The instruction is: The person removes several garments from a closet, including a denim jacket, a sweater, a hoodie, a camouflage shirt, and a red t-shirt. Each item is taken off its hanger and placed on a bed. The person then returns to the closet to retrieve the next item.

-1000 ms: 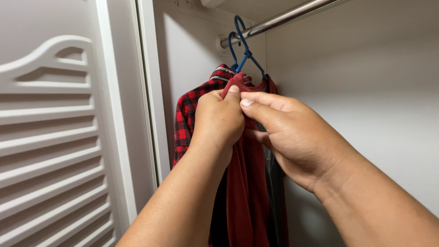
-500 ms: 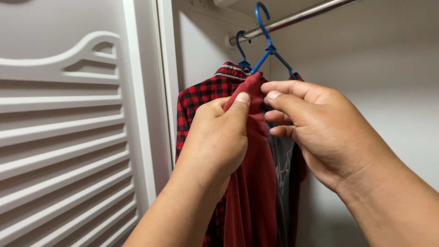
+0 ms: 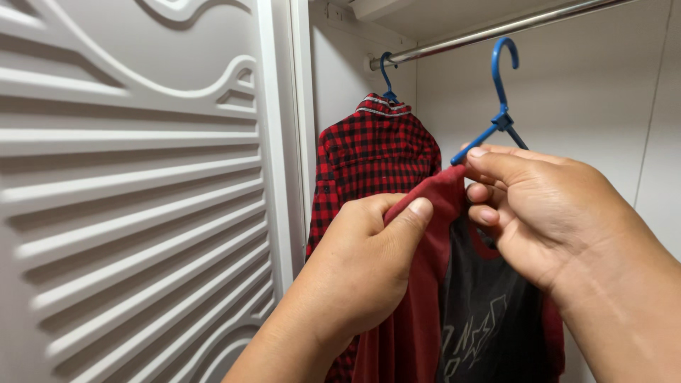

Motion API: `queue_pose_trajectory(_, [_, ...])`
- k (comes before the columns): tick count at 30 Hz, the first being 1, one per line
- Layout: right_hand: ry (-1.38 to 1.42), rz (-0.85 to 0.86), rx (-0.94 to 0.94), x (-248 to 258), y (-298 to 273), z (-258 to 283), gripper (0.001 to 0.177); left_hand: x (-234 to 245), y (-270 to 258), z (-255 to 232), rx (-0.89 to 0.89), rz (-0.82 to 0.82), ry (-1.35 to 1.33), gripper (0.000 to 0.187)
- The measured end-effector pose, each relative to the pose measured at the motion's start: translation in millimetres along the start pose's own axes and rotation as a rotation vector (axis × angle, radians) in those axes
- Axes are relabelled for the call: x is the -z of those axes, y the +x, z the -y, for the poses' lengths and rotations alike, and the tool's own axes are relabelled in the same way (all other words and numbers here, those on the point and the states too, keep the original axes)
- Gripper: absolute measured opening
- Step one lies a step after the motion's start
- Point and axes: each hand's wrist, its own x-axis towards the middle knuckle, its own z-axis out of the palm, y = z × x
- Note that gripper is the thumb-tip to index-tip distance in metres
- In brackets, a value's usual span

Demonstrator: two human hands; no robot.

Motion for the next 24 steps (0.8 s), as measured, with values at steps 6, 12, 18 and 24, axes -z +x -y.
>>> queue_pose_trajectory(6, [-0.039,-0.166,-0.066,0,-71,13,0.013,6,-58,-38,0.127,0.065,0.249,0.031])
queue_pose_trajectory(12, [-0.096,-0.224,-0.075,-11,-160,35,0.013,16,-123,-81,0.189,0.068,0.513,0.03])
queue_pose_trajectory(18, [-0.264,-0.239,-0.077,-20,-249,51,0.015,1,-185,-122,0.103,-0.006,0.736,0.029])
queue_pose_trajectory(24, [-0.402,-0.193,-0.035,-22,-332,71,0.025,-12,-243,-161,0.017,-0.008,0.64,0.023])
